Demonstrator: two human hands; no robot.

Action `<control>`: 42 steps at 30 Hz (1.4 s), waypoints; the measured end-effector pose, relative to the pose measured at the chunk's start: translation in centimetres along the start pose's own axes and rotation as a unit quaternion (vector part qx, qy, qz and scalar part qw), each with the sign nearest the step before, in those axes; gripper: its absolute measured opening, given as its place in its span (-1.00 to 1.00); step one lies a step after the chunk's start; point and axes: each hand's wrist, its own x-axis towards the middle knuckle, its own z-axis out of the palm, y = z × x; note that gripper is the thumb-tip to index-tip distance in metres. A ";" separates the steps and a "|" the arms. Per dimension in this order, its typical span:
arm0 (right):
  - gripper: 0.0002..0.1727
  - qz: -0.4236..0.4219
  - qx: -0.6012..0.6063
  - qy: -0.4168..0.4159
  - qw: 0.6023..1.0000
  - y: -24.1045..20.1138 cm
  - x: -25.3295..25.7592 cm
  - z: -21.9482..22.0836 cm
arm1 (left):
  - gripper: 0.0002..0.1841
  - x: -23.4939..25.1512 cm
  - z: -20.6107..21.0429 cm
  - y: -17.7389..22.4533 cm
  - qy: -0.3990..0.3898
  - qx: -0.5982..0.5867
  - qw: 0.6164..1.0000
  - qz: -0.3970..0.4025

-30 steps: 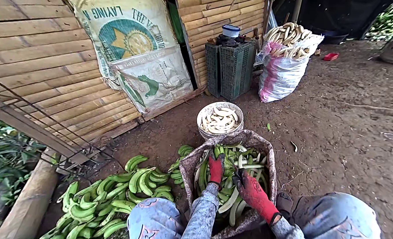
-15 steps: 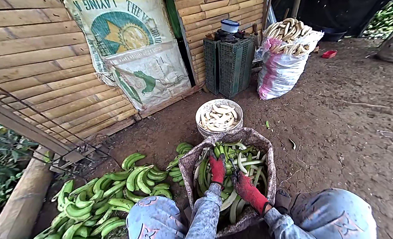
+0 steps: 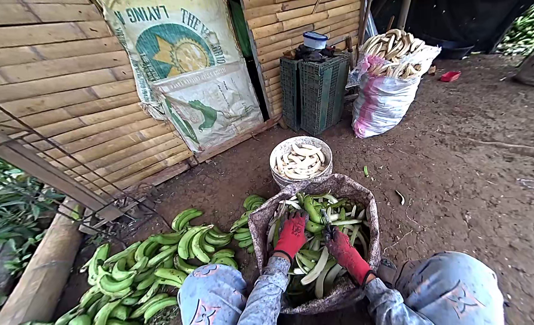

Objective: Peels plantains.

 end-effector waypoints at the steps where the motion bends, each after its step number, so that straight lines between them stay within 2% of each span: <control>1: -0.54 -0.002 -0.006 -0.009 1.000 -0.1 -0.5 -0.3 | -0.15 0.2 -0.2 0.1 -0.012 0.012 1.000 0.010; 4: -0.54 0.018 -0.037 -0.047 0.998 0.1 -1.4 -0.5 | -0.23 0.2 -0.8 0.1 -0.040 0.031 0.998 0.030; 9: -0.57 0.028 -0.068 -0.065 0.995 -0.2 -1.9 -0.5 | -0.25 0.3 -0.7 -0.3 -0.052 0.052 0.996 0.046; 14: -0.51 0.040 -0.136 -0.091 0.986 -0.4 0.0 0.6 | -0.28 0.5 0.7 -1.1 -0.063 0.064 0.993 0.072; 21: -0.42 0.042 -0.211 -0.086 0.973 -0.8 0.3 1.1 | -0.22 -0.2 0.4 0.2 -0.113 0.081 0.989 0.042; 25: -0.45 0.034 -0.207 -0.125 0.970 -1.3 0.2 0.1 | -0.13 0.5 1.6 -0.6 -0.093 0.114 0.988 0.041; 28: -0.48 0.041 -0.239 -0.136 0.961 -1.3 0.5 0.1 | -0.21 1.1 1.7 -0.8 -0.112 0.106 0.987 0.046; 31: -0.37 0.066 -0.297 -0.108 0.946 -2.6 0.8 1.0 | -0.25 0.9 1.5 -1.0 -0.116 0.098 0.987 0.058; 33: -0.37 0.072 -0.313 -0.113 0.940 -3.2 0.2 0.8 | -0.23 0.8 1.7 -1.6 -0.106 0.100 0.988 0.042; 35: -0.43 0.059 -0.324 -0.131 0.935 -2.9 -0.3 -0.1 | -0.22 0.7 2.0 -2.5 -0.085 0.109 0.990 0.021; 37: -0.48 0.047 -0.325 -0.145 0.933 -1.8 -0.8 -1.5 | -0.22 0.0 2.0 -2.5 -0.062 0.071 0.996 0.007; 39: -0.50 0.033 -0.304 -0.152 0.940 -2.4 -0.7 -3.2 | -0.25 -1.3 0.1 -2.4 0.002 -0.012 1.000 -0.023; 40: -0.49 0.021 -0.287 -0.152 0.946 -3.0 -0.6 -4.2 | -0.31 -2.0 -1.0 -2.6 0.060 -0.085 0.994 -0.027; 41: -0.47 0.001 -0.265 -0.145 0.953 -3.5 -0.6 -5.3 | -0.39 -2.6 -1.7 -2.7 0.139 -0.188 0.972 -0.017; 42: -0.45 -0.022 -0.241 -0.132 0.961 -4.1 -0.9 -6.4 | -0.46 -2.9 -2.1 -2.7 0.220 -0.310 0.925 0.005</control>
